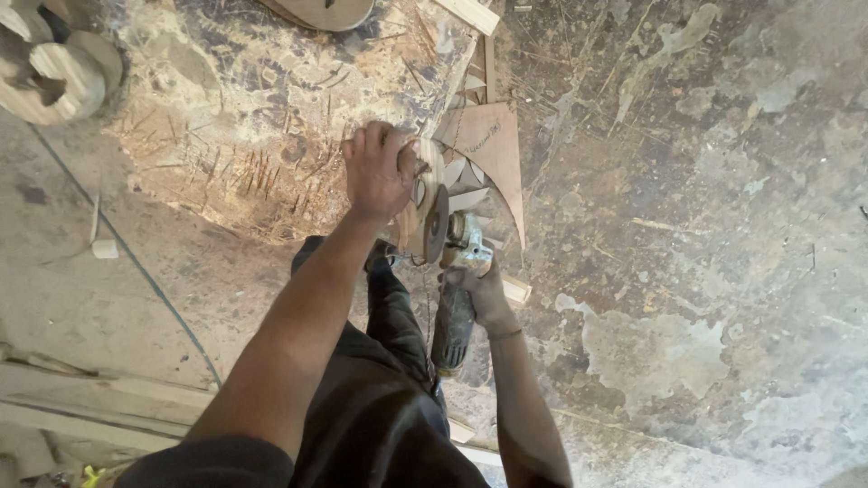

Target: The person uses an angle grinder to smooth and shape a small wooden piece on a workbench. They hold the wood with the left hand and guide the grinder with the right, repeatedly adjusting the piece to work different edges.

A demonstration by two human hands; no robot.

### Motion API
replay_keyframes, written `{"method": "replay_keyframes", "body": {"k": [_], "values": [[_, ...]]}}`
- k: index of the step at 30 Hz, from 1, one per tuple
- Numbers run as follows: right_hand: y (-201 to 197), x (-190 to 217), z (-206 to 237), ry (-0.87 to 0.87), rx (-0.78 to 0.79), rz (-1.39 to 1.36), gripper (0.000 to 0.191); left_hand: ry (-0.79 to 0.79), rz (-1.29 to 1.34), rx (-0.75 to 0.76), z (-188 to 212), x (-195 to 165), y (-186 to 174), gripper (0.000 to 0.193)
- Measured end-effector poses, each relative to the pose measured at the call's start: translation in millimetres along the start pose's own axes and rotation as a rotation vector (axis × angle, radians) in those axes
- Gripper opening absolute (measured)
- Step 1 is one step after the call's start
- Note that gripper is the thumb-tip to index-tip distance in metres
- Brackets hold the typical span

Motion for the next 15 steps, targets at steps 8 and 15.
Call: {"method": "replay_keyframes", "body": {"k": [8, 15], "values": [[-3, -1, 11, 0.096, -0.04, -0.037, 0.059, 0.034, 0.007, -0.083, 4, 0, -3, 0.023], [-16, 31, -43, 0.045, 0.025, 0.037, 0.063, 0.038, 0.001, -0.079, 4, -1, -3, 0.024]]}}
Point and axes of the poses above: each hand's wrist, its own z-axis away from the middle knuckle, its own y-axis out of the palm, x = y × z, the point moved 3 cm from there along -z, towards the middle knuckle, and after that the axes turned 3 degrees about x, right-handed, at the moved point
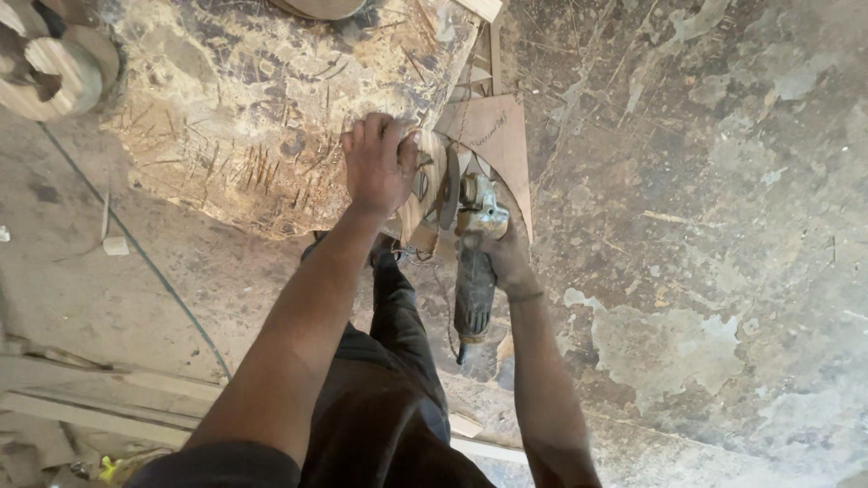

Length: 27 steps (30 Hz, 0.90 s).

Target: The person uses an angle grinder to smooth and shape a small wooden piece on a workbench. They hold the wood with the left hand and guide the grinder with the right, repeatedly adjusting the piece to work different edges.

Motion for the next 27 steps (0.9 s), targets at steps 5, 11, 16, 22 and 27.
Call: {"method": "replay_keyframes", "body": {"k": [5, 11, 16, 22, 27], "values": [[9, 18, 1, -0.07, 0.041, -0.011, 0.07, 0.008, 0.042, -0.035, 0, -2, -4, 0.022], [10, 9, 20, -0.07, -0.017, 0.083, 0.066, 0.025, -0.005, -0.003, 1, 2, 1, 0.02], [19, -48, 53, -0.021, -0.104, -0.04, 0.063, -0.002, -0.012, 0.041, 1, 7, 10, 0.019], [10, -66, 51, -0.023, -0.108, -0.118, 0.063, 0.001, -0.003, 0.071, 3, 8, 8, 0.025], [-24, -11, 6, 0.054, -0.037, 0.028, 0.073, 0.004, 0.021, 0.081, 3, 7, 7, 0.03]]}}
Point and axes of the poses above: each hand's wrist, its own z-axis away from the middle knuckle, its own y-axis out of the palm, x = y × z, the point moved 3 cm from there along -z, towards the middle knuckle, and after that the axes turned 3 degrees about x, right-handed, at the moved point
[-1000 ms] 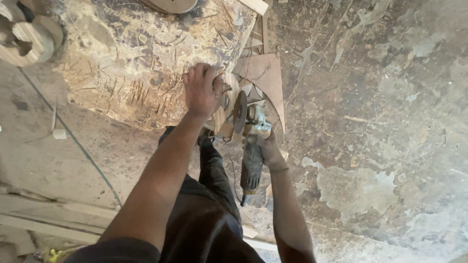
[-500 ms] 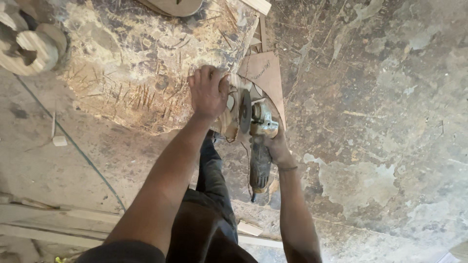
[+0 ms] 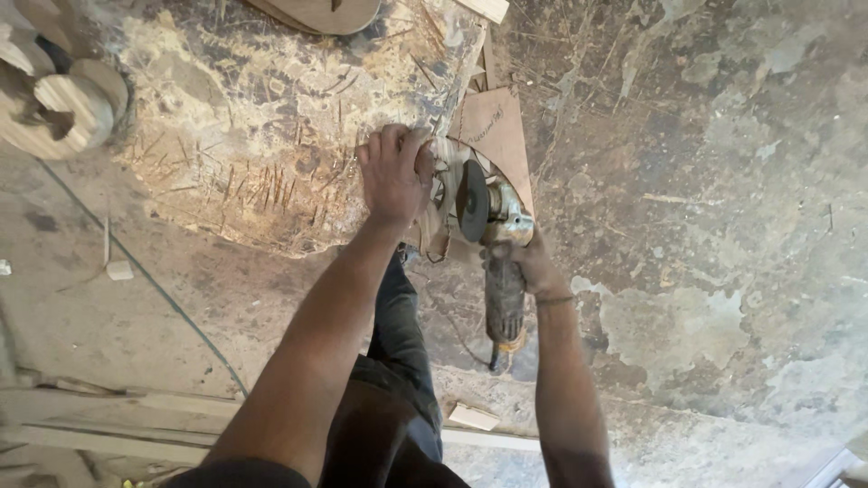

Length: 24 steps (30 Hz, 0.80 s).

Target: The person uses an angle grinder to smooth and shape a small wooden piece on a workbench. They hold the wood with the left hand and guide the grinder with the right, repeatedly adjusting the piece to work different edges.

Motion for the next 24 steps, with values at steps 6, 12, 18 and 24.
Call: {"method": "replay_keyframes", "body": {"k": [6, 12, 18, 24], "values": [[-8, 57, -33, -0.138, 0.184, 0.236, 0.083, 0.024, -0.041, -0.039, 0, -1, 1, 0.028], [-2, 47, -16, -0.089, 0.093, 0.193, 0.085, 0.014, -0.027, -0.038, 1, 0, 3, 0.036], [20, -1, 17, -0.016, -0.092, 0.006, 0.088, -0.032, -0.06, 0.056, -2, 0, 5, 0.025], [58, -49, 45, -0.116, -0.07, -0.158, 0.06, -0.012, -0.043, -0.029, -2, -4, -3, 0.026]]}}
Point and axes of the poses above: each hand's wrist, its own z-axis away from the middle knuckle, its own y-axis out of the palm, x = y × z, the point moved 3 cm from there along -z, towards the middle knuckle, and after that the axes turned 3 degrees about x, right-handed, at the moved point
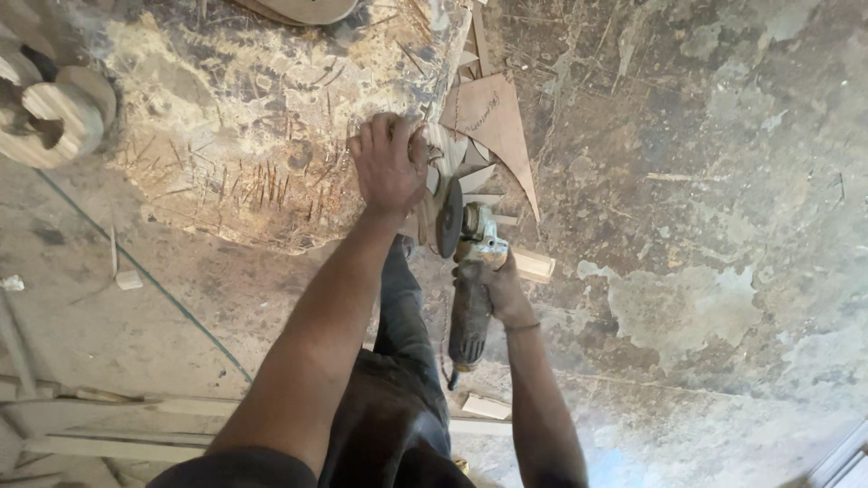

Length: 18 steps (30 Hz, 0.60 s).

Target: The person uses an angle grinder to smooth and shape a small wooden piece on a workbench. They hold the wood with the left hand and guide the grinder with the right, repeatedly adjusting the piece to work different edges.

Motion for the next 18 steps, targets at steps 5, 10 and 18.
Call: {"method": "replay_keyframes", "body": {"k": [5, 10, 18], "values": [[25, -28, 30, -0.015, 0.0, -0.098, 0.046, 0.009, 0.007, -0.026, 1, -1, 1, 0.027], [33, -43, 49, -0.03, -0.01, -0.121, 0.057, 0.023, 0.029, -0.083, 2, -1, 2, 0.024], [17, -58, 57, -0.014, 0.002, -0.079, 0.06, 0.034, 0.026, -0.126, 3, -2, -2, 0.025]]}}
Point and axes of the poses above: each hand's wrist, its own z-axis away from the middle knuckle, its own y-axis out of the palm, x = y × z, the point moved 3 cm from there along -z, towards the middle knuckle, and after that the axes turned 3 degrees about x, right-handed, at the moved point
